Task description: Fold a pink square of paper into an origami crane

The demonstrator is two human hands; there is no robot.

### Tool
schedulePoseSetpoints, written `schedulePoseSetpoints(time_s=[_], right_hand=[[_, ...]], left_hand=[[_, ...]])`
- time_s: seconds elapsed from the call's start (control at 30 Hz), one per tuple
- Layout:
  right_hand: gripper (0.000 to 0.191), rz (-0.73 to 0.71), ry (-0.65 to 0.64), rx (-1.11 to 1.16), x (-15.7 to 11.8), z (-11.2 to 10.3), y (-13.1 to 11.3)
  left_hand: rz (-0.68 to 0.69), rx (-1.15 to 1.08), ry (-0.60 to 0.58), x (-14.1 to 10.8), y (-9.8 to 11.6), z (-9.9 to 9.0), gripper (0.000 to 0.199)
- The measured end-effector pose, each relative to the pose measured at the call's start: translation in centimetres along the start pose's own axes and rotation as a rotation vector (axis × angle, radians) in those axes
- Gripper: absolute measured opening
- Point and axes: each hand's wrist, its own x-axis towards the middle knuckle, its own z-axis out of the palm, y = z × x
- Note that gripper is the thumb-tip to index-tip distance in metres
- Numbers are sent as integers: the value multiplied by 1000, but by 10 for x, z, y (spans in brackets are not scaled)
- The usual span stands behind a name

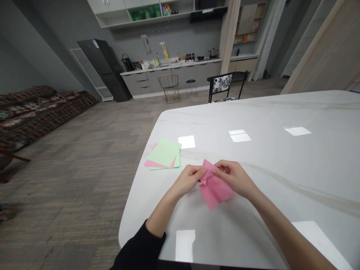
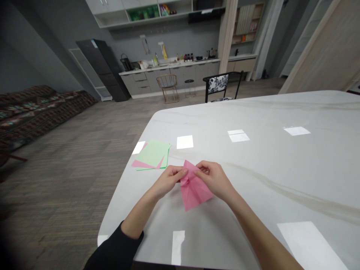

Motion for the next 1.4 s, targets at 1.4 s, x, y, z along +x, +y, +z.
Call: schedulePoseSetpoints(time_s=[1.4], right_hand=[[33,-103,272,18,-4,26,12]], left_hand=[[-20,-607,266,2,-10,10,28]])
